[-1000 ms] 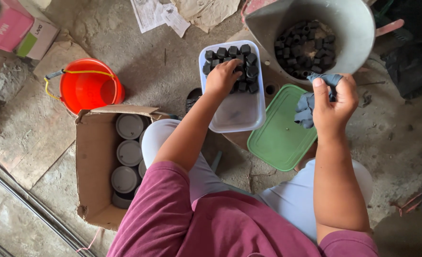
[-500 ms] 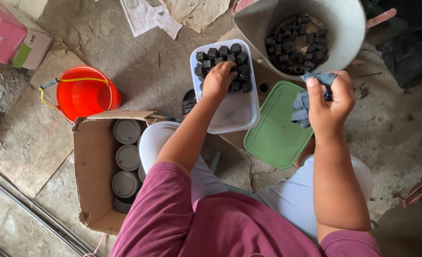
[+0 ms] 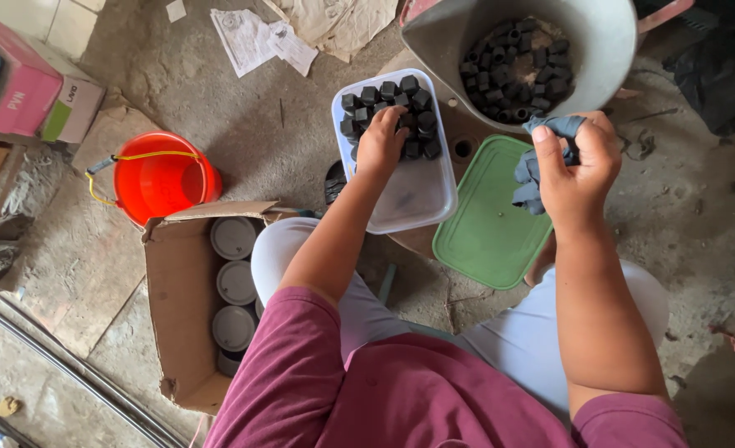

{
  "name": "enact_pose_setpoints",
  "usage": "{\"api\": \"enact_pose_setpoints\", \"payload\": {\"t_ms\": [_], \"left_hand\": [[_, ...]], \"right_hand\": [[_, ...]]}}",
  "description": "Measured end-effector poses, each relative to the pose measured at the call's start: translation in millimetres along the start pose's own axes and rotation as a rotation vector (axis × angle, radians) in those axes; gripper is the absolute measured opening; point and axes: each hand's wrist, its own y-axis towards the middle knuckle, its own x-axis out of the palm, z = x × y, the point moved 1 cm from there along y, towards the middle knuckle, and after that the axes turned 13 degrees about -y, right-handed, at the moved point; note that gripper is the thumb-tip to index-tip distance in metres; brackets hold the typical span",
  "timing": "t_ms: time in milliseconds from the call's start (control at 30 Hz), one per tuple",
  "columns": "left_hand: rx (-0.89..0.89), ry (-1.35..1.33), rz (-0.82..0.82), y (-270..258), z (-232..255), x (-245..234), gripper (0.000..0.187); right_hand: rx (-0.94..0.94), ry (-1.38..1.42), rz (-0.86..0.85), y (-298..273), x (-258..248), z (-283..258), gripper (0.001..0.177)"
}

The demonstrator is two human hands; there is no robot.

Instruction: The person sits on a stool and cleans small black plastic parts using a gray cloth. They pick up each part from a white container, wipe it thoroughly, and place it back into the container.

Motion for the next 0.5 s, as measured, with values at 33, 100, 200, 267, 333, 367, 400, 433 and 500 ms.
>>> {"api": "enact_pose_setpoints", "payload": {"t_ms": [33,100,200,267,333,367,400,433,500], "left_hand": [[0.001,-0.001,-0.002,1,0,-4,0.041],[-0.015,0.009,0.010,6,2,-9,0.048],[-0.059,-0.039,0.074,12,37,-49,0.033],[-0.093,0.074,0.053,10,38,-76,0.027],[-0.134,0.188,0.035,1,27,-91,0.023],[-0.132,0.408,-0.056,-7,16,-91,0.020],[-0.125,0.629,-0.147,-12,5,-93,0.020],[-0.130,0.633,-0.142,-18,4,-87,0.020],[-0.203,0.917,-0.289,-29,1,-70,0.046]], "right_hand": [[0.001,-0.001,0.001,-1,0,0,0.007],[0.013,0.008,0.007,1,-2,1,0.006],[0.007,0.013,0.026,0,-9,3,0.008],[-0.002,0.012,0.028,0,-15,2,0.007],[-0.011,0.015,0.026,-2,-20,3,0.008],[-0.007,0.016,0.018,-4,-22,5,0.007],[-0.005,0.017,0.015,-5,-23,7,0.006],[-0.009,0.025,0.013,-6,-22,9,0.006],[-0.026,0.010,0.005,-8,-24,13,0.006]]}}
